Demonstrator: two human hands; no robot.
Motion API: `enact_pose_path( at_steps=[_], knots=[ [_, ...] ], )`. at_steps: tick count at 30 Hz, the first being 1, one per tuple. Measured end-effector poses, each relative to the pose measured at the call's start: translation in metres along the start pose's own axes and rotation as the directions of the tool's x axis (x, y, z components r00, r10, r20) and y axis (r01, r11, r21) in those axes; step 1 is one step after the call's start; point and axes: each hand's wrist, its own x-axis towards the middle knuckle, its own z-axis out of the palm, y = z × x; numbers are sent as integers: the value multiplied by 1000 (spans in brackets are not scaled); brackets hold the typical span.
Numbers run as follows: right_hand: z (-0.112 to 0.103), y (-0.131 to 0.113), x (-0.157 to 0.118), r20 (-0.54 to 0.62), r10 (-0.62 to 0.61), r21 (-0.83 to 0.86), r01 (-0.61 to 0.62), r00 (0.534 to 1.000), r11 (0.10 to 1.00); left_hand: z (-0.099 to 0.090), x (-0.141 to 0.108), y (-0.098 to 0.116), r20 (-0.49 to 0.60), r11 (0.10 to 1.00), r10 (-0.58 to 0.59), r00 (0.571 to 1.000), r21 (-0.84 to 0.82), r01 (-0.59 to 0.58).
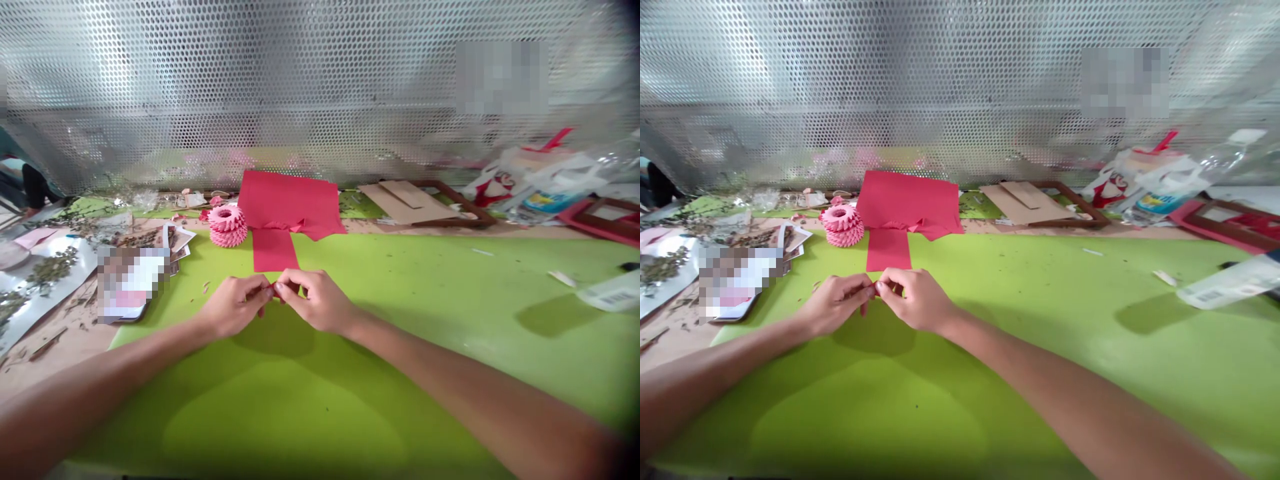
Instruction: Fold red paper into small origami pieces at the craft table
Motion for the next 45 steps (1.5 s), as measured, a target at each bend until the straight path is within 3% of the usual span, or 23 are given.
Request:
enact_pose_path(
  at_steps=[7, 13, 18, 27, 37, 42, 45],
  knots=[
    [4, -3, -1, -46, 46, -64, -49, 998, 997, 4, -2, 3, -82, 980, -21, 996, 194, 37],
    [-2, 5, 1, 111, 93, 229, -116, 989, 966, 0, -1, -3, -117, 999, -35, 993, -12, 34],
    [1, 11, 4, 166, 100, 414, -161, 981, 896, 0, -1, -6, -118, 992, -41, 992, -120, 26],
    [6, 11, 7, 250, 69, 554, -202, 966, 808, 0, 2, -5, -72, 999, -32, 997, -15, 31],
    [9, 14, 8, 345, 167, 590, -352, 924, 727, 1, 3, -5, -10, 980, -126, 992, -155, 123],
    [5, 9, 5, 235, 150, 488, -250, 960, 836, 2, 4, -5, -72, 993, -109, 991, -50, 105],
    [4, 5, 4, 101, 172, 283, -194, 980, 939, 2, 4, -3, -81, 995, -96, 992, -16, 95]
  ],
)
